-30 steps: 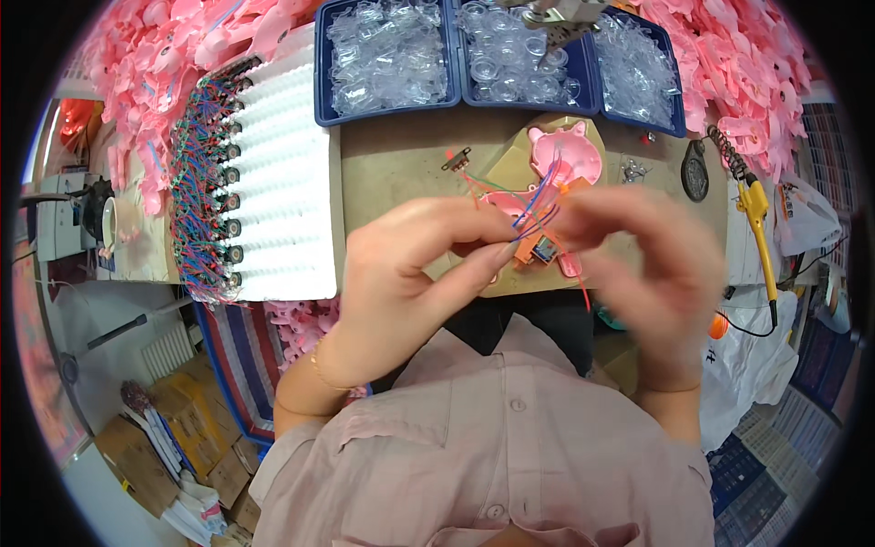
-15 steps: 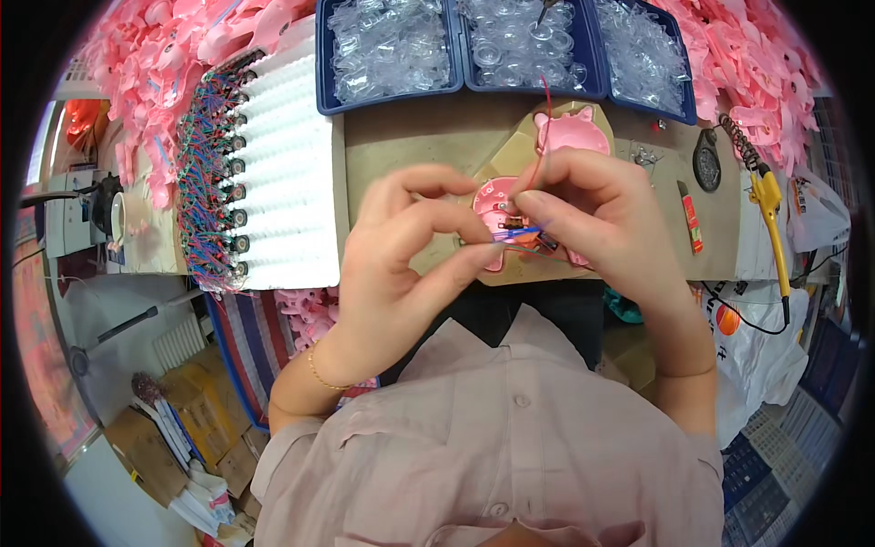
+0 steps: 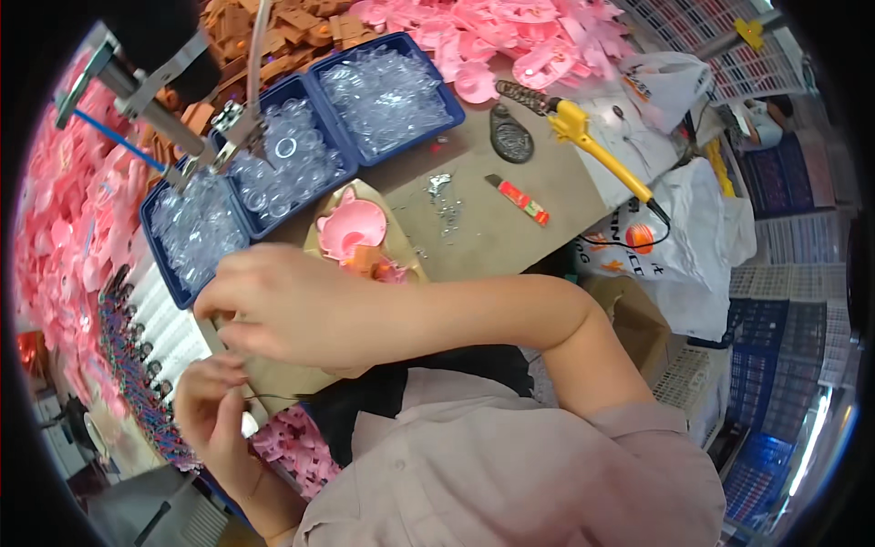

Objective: Assembling plastic toy ponies by connecting internal electronics, fitting shell halves together, and securing them with a pneumatic screwdriver.

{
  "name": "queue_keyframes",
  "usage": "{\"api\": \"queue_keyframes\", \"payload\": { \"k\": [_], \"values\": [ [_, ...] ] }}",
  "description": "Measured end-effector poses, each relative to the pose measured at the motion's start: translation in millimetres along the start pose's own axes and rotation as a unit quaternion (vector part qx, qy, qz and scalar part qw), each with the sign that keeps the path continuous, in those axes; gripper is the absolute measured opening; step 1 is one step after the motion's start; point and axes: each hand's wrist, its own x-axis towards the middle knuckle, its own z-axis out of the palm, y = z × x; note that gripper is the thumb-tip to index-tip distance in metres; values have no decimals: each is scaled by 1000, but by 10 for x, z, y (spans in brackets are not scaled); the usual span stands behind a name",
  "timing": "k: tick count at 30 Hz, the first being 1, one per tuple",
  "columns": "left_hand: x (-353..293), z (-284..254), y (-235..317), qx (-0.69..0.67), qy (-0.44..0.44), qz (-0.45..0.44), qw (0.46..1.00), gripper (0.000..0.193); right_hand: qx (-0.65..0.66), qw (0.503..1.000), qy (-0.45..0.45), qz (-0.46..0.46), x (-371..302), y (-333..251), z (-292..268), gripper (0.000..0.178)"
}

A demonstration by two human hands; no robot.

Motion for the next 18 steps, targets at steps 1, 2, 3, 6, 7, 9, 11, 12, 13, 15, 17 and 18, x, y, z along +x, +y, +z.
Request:
{"api": "queue_keyframes", "payload": {
  "k": [1,2,3,6,7,9,11,12,13,15,17,18],
  "values": [
    [-43,2,15,57,52,72,994,12,-54,998,32,-31,-81,-72,-128,13],
    [-86,21,-3,120,92,142,978,9,-102,991,63,-62,-227,-158,-336,12],
    [-129,68,-45,126,95,138,978,9,-149,984,73,-65,-415,-169,-542,14],
    [-300,292,-340,213,100,10,972,17,-128,951,109,258,-1036,-189,-1018,19],
    [-235,447,-383,173,71,-63,980,23,-72,933,177,306,-1312,-6,-1187,25],
    [-57,596,-375,160,-10,-95,983,16,-111,857,324,386,-1784,400,-1753,33],
    [2,630,-423,133,-37,-68,988,15,-114,831,433,330,-2200,765,-2445,39],
    [42,643,-353,139,-58,-74,986,15,-207,831,454,248,-2278,861,-2706,47],
    [43,652,-337,156,-39,-89,983,15,-192,879,426,93,-1981,839,-2674,55],
    [66,670,-326,134,-74,-119,981,14,-264,896,352,57,-1767,676,-2883,57],
    [24,684,-368,109,-60,-122,985,14,-327,905,257,92,-1584,635,-3119,43],
    [-20,677,-391,79,-50,-119,988,14,-381,884,239,126,-1431,529,-3047,42]
  ]
}}
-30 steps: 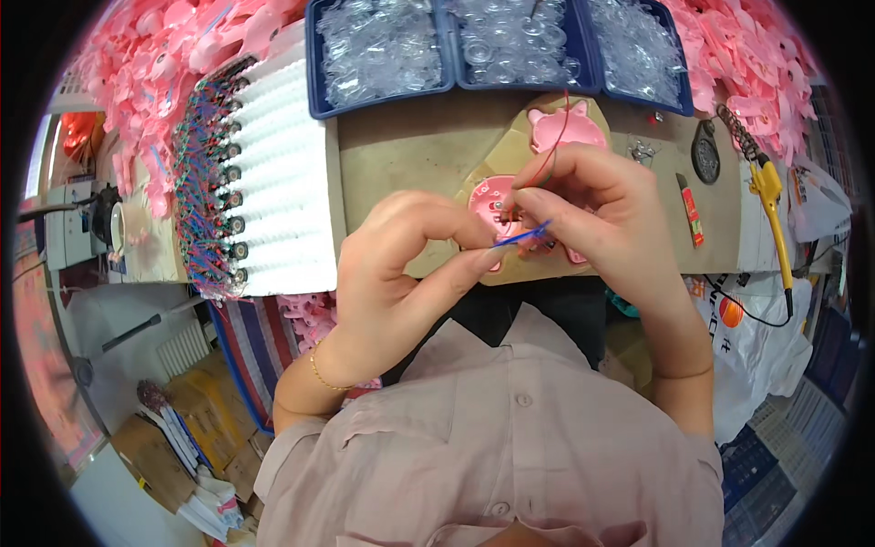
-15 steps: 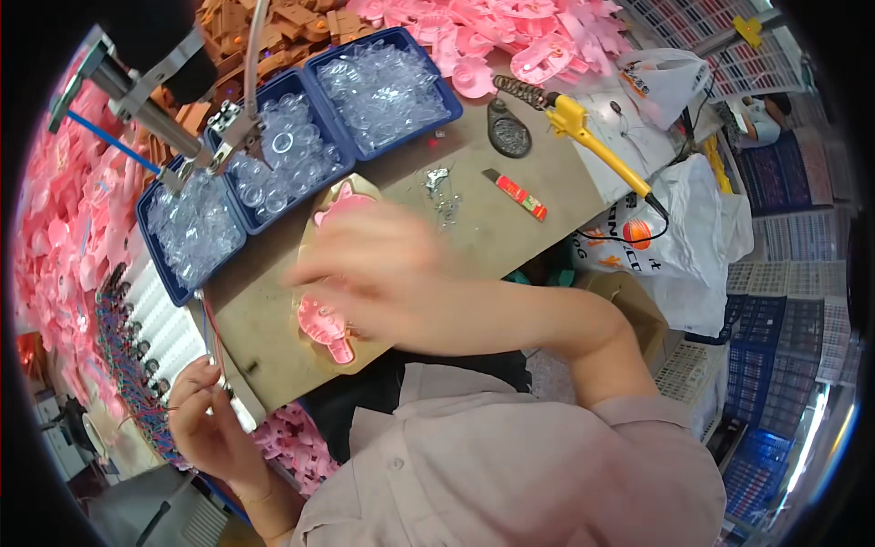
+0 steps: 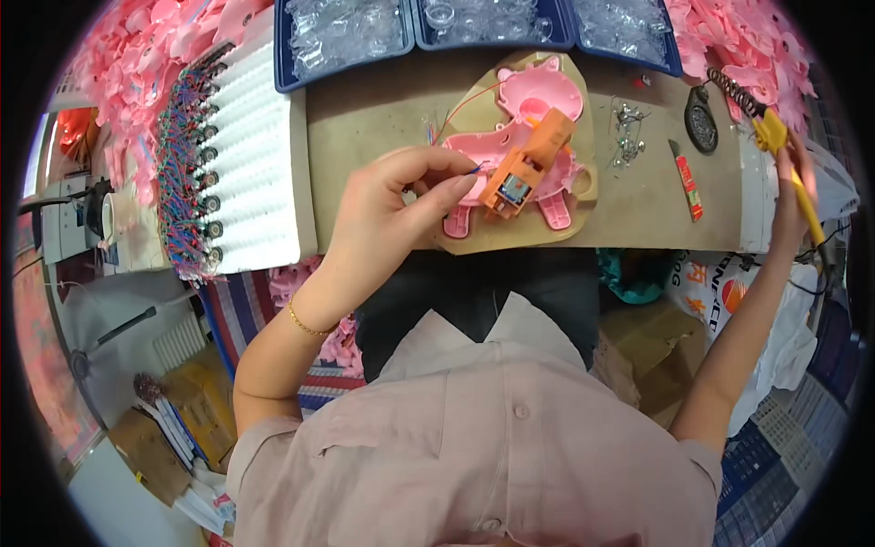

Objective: Assembling plastic toy ponies by connecting internal electronics, fitting shell halves together, and securing them with a pneumatic screwdriver.

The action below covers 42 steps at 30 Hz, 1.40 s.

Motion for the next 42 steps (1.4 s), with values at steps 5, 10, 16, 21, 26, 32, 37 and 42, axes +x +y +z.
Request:
{"api": "queue_keyframes", "payload": {
  "k": [5,10,16,21,26,32,37,42],
  "values": [
    [-216,-16,-103,84,-6,100,991,10,-64,998,12,-26,-364,-500,-63,38],
    [-314,185,-239,181,35,157,970,7,295,944,111,101,-1139,-720,-99,48],
    [-296,336,-222,184,73,129,972,5,335,933,39,125,-1581,-1362,303,66],
    [-306,382,-256,173,106,102,974,6,215,971,-97,45,-1846,-1675,224,66],
    [-308,375,-254,161,111,119,973,7,285,941,-150,-100,-1920,-1643,304,70],
    [-316,377,-244,158,111,106,975,7,225,917,-231,-233,-1785,-1715,501,53],
    [-307,364,-232,164,102,102,976,6,226,915,-264,-204,-1755,-1654,525,48],
    [-286,374,-236,164,107,107,975,6,299,903,-224,-211,-1755,-1640,646,44]
  ]
}}
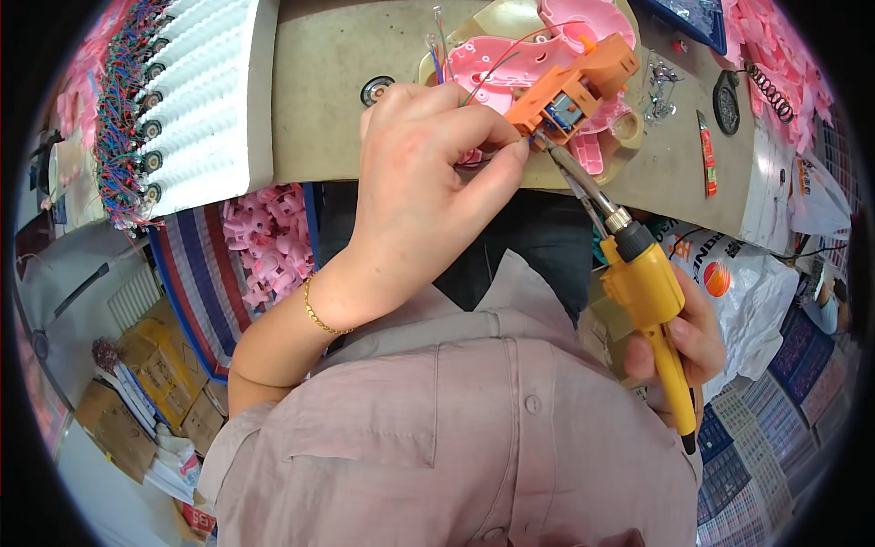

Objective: Assembling plastic toy ponies by connecting internal electronics, fitting shell halves together, and securing them with a pneumatic screwdriver.

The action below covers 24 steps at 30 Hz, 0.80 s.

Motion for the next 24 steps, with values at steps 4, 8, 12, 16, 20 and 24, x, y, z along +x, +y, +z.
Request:
{"api": "queue_keyframes", "payload": {
  "k": [4,8,12,16,20,24],
  "values": [
    [-1,8,4,-2,3,-1,1000,5,0,999,-35,18,-38,2,-112,39],
    [-29,15,9,5,8,-7,1000,6,131,935,-131,303,-2,-98,-195,38],
    [-8,11,17,-1,4,-4,1000,7,39,978,-110,171,-67,-87,-167,46],
    [-8,-2,30,6,-4,-9,1000,7,-48,997,-54,16,-177,-43,-164,53],
    [-4,-1,31,8,-1,-17,1000,8,103,977,-58,175,-204,-92,-282,58],
    [-12,-50,90,72,-3,22,997,5,247,912,-56,323,-213,-136,-373,63]
  ]
}}
